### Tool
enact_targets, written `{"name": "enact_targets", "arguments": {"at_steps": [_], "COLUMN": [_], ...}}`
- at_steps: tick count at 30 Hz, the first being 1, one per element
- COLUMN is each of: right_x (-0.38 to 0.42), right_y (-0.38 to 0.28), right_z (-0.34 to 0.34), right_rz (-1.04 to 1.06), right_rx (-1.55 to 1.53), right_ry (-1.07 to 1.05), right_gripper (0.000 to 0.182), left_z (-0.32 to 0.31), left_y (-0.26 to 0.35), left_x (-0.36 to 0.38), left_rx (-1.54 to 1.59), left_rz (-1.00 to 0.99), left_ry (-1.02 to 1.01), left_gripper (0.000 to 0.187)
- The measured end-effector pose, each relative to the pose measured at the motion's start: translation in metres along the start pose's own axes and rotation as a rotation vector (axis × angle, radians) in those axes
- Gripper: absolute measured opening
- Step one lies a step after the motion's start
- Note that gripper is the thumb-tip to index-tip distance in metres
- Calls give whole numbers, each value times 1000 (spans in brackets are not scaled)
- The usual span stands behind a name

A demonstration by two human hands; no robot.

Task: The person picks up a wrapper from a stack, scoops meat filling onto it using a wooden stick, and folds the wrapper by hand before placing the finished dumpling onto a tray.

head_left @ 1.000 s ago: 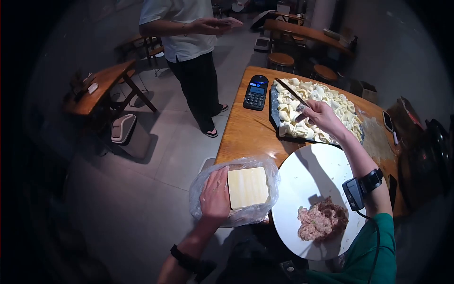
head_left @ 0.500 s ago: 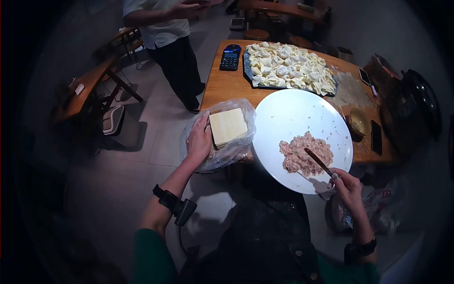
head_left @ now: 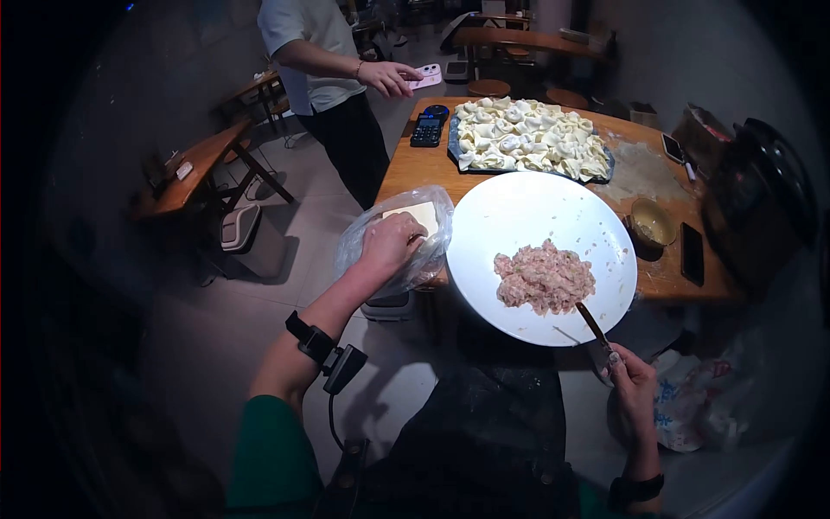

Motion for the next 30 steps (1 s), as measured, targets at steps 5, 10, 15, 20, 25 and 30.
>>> {"name": "enact_targets", "arguments": {"at_steps": [5, 10, 15, 20, 25, 30], "right_x": [-1, -7, -13, -18, -27, -31], "right_y": [15, 7, 11, -6, -45, -59], "right_z": [1, -10, -10, -10, -24, -41], "right_rz": [-27, 13, 34, 136, 497, 679], "right_rx": [-15, 55, 48, 91, 365, 560], "right_ry": [11, -19, -15, -15, -18, 16], "right_gripper": [25, 25, 27, 34, 39, 42], "left_z": [-8, -15, -17, -13, -15, -6], "left_y": [0, 6, 1, -69, -98, 1], "left_x": [-3, -2, -3, -3, 22, 52], "left_rx": [-35, -98, -104, 173, 1317, 1919], "left_rz": [32, -55, -13, 551, 1272, 1375], "left_ry": [-30, -11, -55, 65, 394, 120], "left_gripper": [5, 10, 17, 16, 36, 45]}}
Point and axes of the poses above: each hand's wrist, its own x-axis away from the middle knuckle, its own z-axis out of the back of the hand, y = z × x, the point moved 9 cm from there along -x, towards the middle knuckle, and after that the axes turned 14 degrees about y, right-handed, at the moved point
